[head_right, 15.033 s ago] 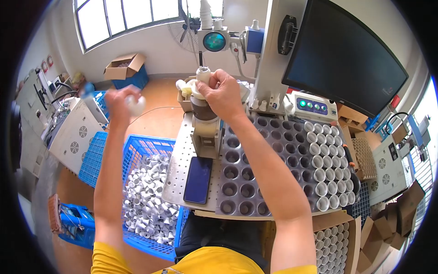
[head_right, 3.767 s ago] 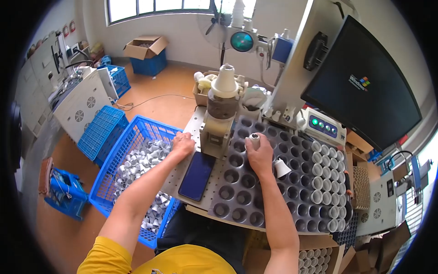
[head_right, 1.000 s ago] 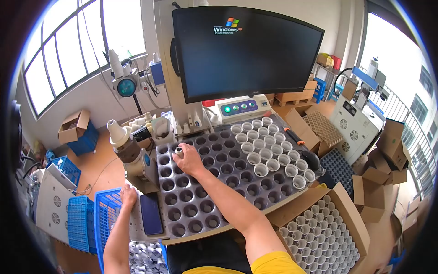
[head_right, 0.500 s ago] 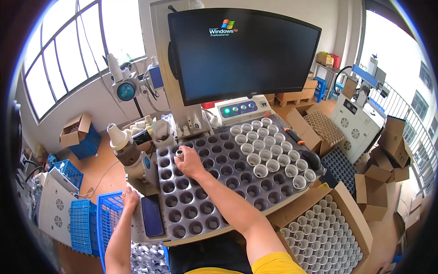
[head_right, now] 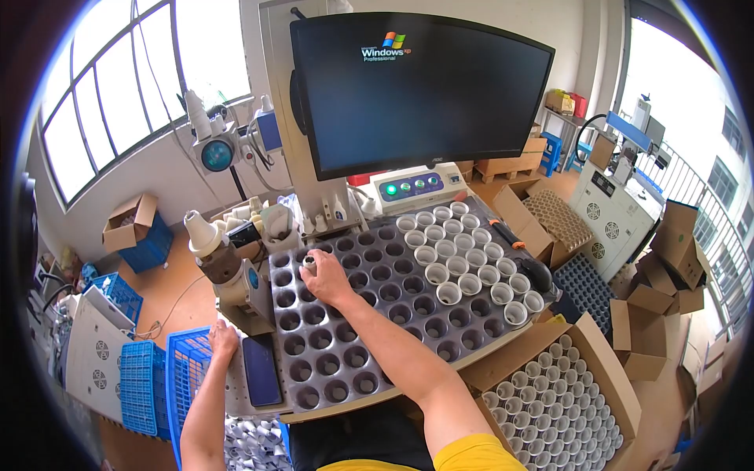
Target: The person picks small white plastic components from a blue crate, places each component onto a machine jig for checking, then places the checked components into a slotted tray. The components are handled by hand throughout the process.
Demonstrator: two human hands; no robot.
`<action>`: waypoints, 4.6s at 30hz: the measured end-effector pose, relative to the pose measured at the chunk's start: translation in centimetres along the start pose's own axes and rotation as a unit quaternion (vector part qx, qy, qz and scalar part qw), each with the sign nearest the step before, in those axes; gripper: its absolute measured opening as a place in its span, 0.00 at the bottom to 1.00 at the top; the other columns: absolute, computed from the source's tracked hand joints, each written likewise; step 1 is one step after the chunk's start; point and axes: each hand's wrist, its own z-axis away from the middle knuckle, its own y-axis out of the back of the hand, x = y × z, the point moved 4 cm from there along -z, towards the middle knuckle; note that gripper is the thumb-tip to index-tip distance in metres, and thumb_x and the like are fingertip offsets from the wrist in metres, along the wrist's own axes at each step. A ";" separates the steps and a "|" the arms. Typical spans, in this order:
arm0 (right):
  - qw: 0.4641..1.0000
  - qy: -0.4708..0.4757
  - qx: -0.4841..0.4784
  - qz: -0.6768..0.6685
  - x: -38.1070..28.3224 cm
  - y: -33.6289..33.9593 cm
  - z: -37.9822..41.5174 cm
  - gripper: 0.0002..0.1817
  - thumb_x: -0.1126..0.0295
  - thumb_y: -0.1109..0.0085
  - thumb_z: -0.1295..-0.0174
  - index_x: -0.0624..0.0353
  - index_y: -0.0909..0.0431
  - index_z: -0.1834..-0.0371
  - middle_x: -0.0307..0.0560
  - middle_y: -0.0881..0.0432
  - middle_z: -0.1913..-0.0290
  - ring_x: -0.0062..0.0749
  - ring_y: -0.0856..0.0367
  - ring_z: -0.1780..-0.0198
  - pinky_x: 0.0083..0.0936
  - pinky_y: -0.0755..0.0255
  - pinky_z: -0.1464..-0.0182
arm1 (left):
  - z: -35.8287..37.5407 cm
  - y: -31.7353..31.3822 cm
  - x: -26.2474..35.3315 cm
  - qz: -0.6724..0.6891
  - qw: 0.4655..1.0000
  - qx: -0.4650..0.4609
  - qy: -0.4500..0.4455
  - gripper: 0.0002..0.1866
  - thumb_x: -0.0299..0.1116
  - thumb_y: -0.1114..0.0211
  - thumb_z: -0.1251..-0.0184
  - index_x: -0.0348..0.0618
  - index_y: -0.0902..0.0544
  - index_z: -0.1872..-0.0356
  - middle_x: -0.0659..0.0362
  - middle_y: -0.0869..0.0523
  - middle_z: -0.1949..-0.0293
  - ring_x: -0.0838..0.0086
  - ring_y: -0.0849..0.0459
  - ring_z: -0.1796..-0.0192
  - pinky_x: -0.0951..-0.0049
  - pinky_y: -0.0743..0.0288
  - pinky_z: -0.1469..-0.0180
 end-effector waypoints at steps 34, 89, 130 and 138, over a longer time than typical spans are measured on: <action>0.964 0.080 -0.015 -0.253 -20.6 0.7 -11.5 0.20 0.64 0.35 0.41 0.69 0.22 0.53 0.46 0.16 0.66 0.22 0.21 0.66 0.22 0.27 0.64 | -6.9 27.9 16.5 0.170 0.934 0.223 -0.224 0.05 0.32 0.35 0.55 0.50 0.16 0.85 0.57 0.23 0.67 0.63 0.26 0.57 0.65 0.34 0.49; 0.952 -0.140 -0.072 0.261 -4.4 31.0 11.8 0.15 0.83 0.48 0.54 0.64 0.18 0.61 0.52 0.19 0.61 0.46 0.20 0.57 0.31 0.29 0.55 | 8.9 4.4 0.7 0.376 0.920 0.009 -0.112 0.12 0.21 0.57 0.56 0.32 0.23 0.76 0.57 0.21 0.78 0.73 0.24 0.70 0.76 0.30 0.62; 0.962 0.017 0.019 0.273 -2.9 12.5 11.4 0.14 0.73 0.36 0.50 0.60 0.35 0.70 0.49 0.28 0.70 0.48 0.28 0.61 0.41 0.33 0.59 | 10.1 4.8 0.9 0.370 0.926 0.032 -0.061 0.17 0.16 0.58 0.60 0.32 0.21 0.72 0.53 0.18 0.74 0.67 0.19 0.66 0.71 0.25 0.55; 0.965 0.033 0.028 0.258 -3.2 12.4 11.4 0.14 0.74 0.36 0.50 0.60 0.36 0.71 0.50 0.31 0.71 0.48 0.30 0.64 0.41 0.35 0.61 | 10.1 4.7 0.8 0.360 0.930 0.037 -0.060 0.16 0.18 0.58 0.60 0.33 0.21 0.72 0.53 0.18 0.74 0.68 0.20 0.68 0.72 0.26 0.57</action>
